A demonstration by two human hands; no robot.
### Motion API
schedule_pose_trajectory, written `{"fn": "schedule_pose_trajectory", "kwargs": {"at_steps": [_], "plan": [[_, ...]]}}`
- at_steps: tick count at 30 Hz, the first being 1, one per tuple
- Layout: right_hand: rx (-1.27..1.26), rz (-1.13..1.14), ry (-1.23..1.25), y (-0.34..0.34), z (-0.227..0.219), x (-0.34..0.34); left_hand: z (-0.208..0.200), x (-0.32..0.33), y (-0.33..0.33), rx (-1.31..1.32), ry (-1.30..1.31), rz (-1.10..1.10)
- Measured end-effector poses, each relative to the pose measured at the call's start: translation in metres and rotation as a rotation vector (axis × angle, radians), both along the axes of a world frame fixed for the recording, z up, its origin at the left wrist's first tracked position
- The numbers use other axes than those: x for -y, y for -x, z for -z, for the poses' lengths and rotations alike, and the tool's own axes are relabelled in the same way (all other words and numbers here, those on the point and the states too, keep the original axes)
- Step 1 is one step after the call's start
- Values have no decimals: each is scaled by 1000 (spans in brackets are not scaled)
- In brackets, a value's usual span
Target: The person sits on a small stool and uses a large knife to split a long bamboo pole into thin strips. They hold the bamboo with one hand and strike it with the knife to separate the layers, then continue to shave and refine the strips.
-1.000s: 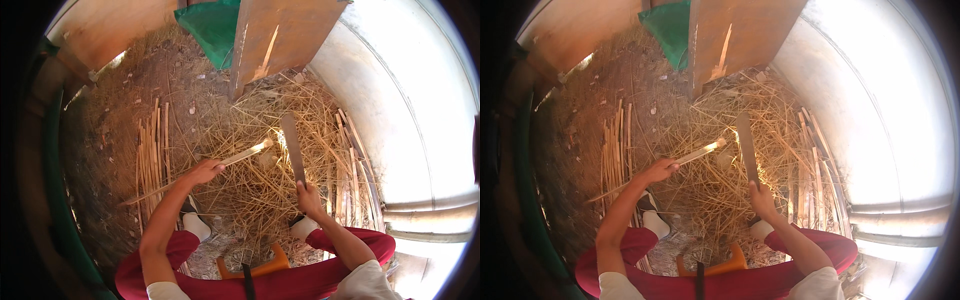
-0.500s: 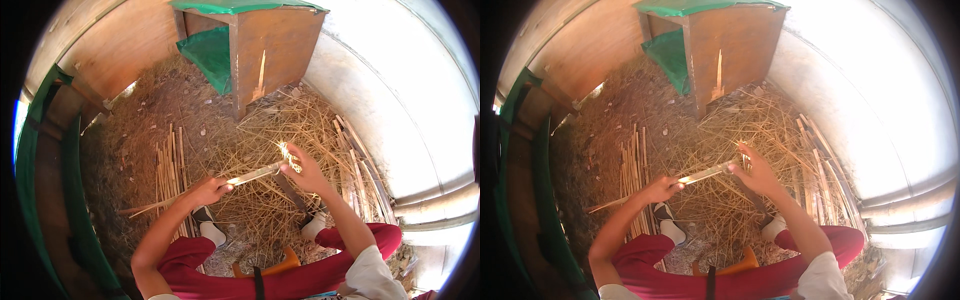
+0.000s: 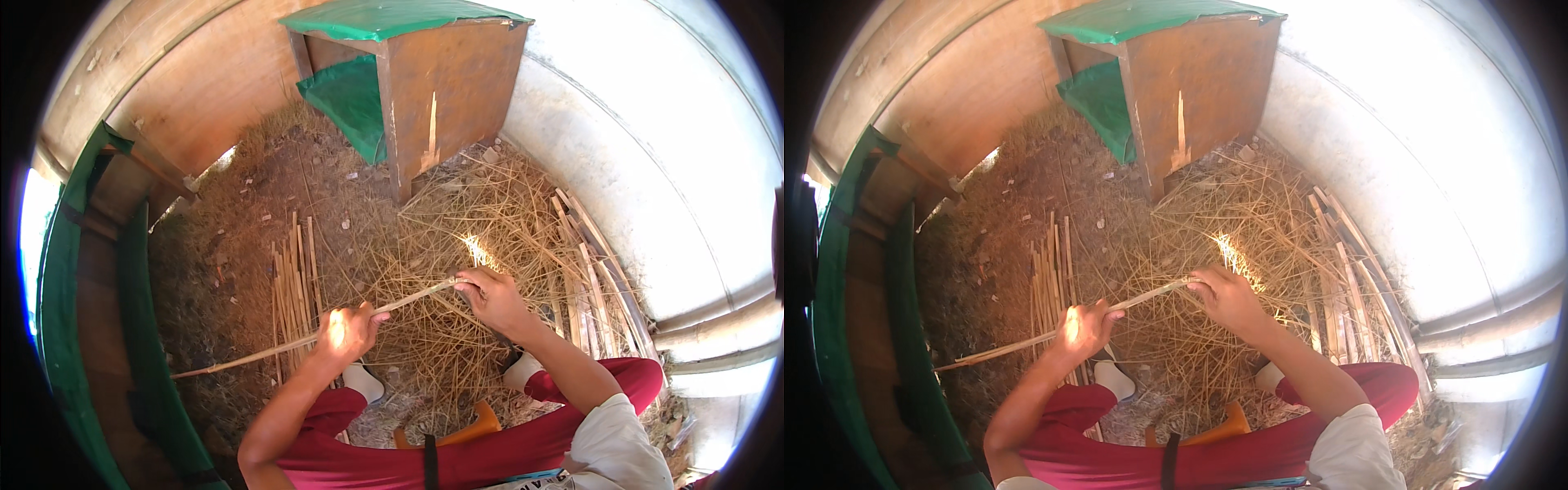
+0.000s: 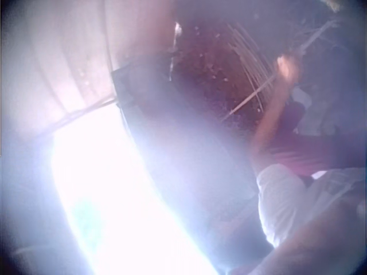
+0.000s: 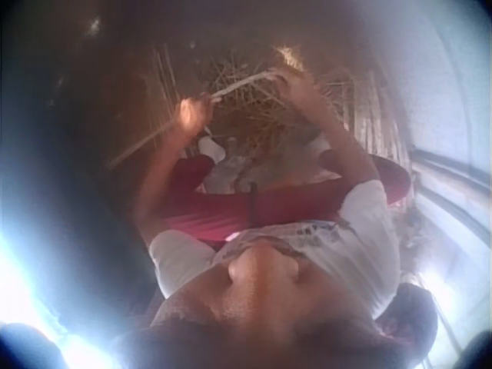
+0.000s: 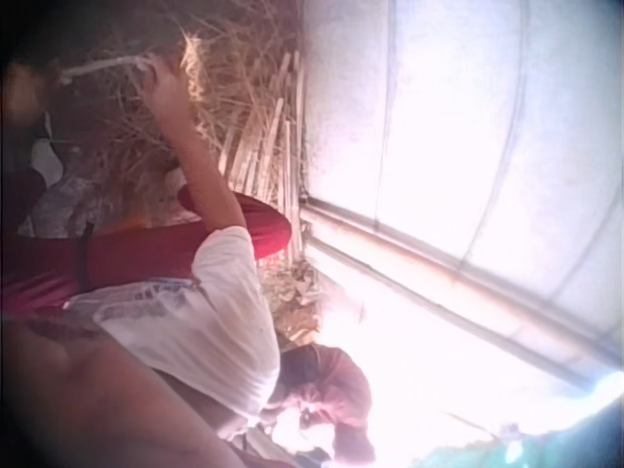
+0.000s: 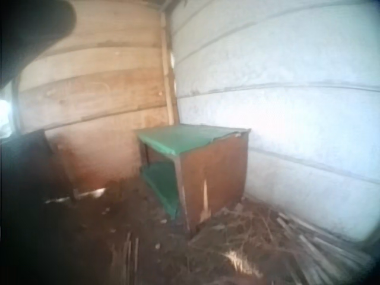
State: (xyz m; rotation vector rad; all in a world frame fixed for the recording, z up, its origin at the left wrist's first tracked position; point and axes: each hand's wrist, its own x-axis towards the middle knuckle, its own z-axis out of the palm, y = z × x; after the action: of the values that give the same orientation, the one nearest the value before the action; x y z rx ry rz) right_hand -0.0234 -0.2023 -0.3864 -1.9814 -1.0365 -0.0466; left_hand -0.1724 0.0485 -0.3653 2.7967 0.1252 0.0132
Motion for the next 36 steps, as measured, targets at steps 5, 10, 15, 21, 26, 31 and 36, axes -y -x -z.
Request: {"fn": "schedule_pose_trajectory", "kwargs": {"at_steps": [5, 10, 15, 21, 26, 31, 36], "plan": [[35, 137, -83, 14, 2, -3, 3, 13, 13, 216, -180, 23], [38, 479, -128, 16, 6, -31, -31, 54, 1, 223, -406, -8], [-289, 31, 312, -17, -44, -9, -45, 19, 2, -16, -507, 127], [-905, -672, 448, -44, -89, 42, -110, 12, 1, -301, -151, 296], [-976, -783, 436, -27, -94, 58, -115, 19, 20, -293, -79, 328], [-584, -726, 451, -13, -100, 68, -136, 33, 23, -310, -114, 301], [358, 269, 143, 40, -87, 36, -102, 38, 14, 275, -551, 262]]}}
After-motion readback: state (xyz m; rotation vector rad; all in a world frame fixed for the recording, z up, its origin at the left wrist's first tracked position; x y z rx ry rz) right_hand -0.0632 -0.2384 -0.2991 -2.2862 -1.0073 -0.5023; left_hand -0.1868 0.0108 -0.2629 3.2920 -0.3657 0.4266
